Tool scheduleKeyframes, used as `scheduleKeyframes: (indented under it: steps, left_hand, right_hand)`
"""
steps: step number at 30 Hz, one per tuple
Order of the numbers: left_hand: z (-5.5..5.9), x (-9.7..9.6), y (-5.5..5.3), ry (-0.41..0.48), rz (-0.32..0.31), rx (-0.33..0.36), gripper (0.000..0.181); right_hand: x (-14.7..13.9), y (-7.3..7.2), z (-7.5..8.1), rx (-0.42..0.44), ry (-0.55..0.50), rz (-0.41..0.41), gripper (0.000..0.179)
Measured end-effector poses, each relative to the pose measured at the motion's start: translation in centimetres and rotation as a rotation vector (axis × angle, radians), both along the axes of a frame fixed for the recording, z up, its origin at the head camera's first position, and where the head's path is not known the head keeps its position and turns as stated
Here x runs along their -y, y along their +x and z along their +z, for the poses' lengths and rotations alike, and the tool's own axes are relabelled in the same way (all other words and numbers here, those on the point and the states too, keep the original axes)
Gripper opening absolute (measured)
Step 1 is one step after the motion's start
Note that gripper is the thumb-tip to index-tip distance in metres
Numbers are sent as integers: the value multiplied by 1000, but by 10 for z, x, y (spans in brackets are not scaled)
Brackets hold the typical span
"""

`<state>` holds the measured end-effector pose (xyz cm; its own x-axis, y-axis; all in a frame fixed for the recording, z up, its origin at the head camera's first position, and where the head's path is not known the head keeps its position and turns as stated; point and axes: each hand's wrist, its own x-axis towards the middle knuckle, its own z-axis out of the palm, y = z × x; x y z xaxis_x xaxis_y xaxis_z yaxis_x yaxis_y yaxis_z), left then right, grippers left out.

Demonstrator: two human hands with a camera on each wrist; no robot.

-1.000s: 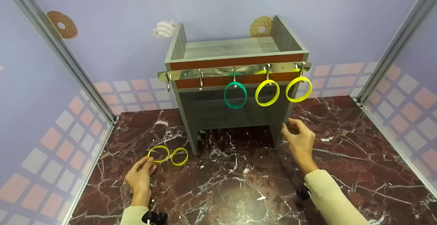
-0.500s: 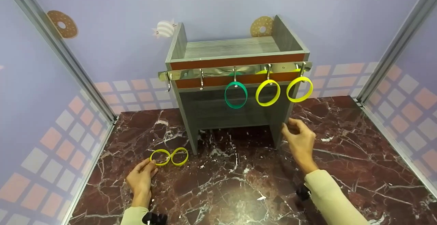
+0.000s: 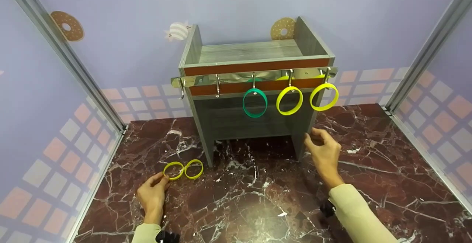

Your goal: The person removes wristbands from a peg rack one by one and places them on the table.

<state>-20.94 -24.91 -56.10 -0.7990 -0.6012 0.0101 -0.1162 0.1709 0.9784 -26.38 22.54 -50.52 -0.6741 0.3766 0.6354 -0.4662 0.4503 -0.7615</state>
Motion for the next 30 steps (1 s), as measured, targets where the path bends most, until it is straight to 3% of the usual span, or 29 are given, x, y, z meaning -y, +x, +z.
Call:
scheduleKeyframes:
  steps: [4,8,14,20,30]
  left_hand:
    - [1,2,1,-196,40,55,26]
    - [3,1,2,-265,54,64,29]
    - [12,-5,1,-287,40,46,33]
    - [23,-15,-2,-289,14,-51,34]
    - [39,-29,-7,-239,-38,-148,33]
  right_hand:
    - [4,3,6,-2,-1,-5,16]
    - [3,2,4,4,-4,-3,17]
    - [-4,-2,-4,11,-9,11,16]
    - [-4,-3,-5,4,-8,6,17]
    - [12,16,23,-16,10,-1,16]
